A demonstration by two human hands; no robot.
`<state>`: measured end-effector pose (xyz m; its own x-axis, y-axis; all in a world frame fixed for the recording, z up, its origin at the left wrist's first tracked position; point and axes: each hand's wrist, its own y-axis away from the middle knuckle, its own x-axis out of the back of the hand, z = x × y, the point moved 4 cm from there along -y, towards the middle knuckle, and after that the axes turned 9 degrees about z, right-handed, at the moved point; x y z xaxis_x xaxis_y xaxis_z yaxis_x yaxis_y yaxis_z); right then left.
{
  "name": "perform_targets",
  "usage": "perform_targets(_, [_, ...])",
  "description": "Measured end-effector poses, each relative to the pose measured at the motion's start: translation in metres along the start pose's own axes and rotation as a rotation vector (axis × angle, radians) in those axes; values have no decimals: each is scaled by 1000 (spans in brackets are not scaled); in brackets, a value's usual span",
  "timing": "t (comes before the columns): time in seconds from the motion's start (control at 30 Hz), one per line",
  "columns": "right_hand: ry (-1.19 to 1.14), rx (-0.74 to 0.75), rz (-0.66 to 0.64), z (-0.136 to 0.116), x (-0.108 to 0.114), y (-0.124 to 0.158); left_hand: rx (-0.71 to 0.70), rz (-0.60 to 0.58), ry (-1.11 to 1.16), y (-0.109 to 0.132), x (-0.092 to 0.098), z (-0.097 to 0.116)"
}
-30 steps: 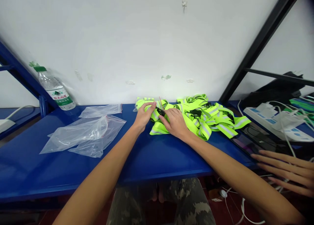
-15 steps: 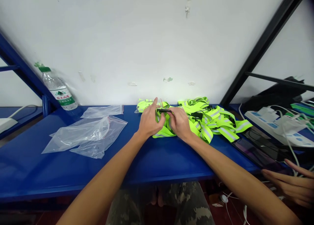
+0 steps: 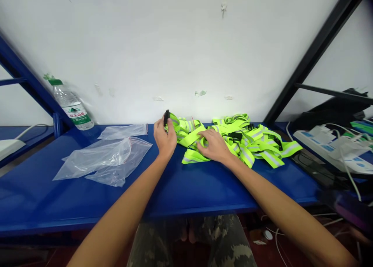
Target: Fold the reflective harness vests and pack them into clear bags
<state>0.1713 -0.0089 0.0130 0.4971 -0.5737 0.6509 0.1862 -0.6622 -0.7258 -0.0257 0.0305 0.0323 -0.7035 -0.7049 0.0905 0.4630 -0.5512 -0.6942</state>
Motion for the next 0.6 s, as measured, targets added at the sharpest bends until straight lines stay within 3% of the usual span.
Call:
perform_targets(0.2, [32,-79,-69,8,3,-2,135,47,-47,-7,2,-19])
perform_targets(0.27, [1,-92,-73,11,5,-3,48,54,-113,-6,5,-13])
perform_targets(0.33, [-57,-76,-56,12,7,-4,-151,24,-174,-3,6,0])
perform_targets(0.47, [-184,-19,126,11,16,-6,-536,-207,-251,14,-1,27])
perform_targets(0.6, [-247,-146,283,18,22,-6,-691,-644,-363,35,-18,32])
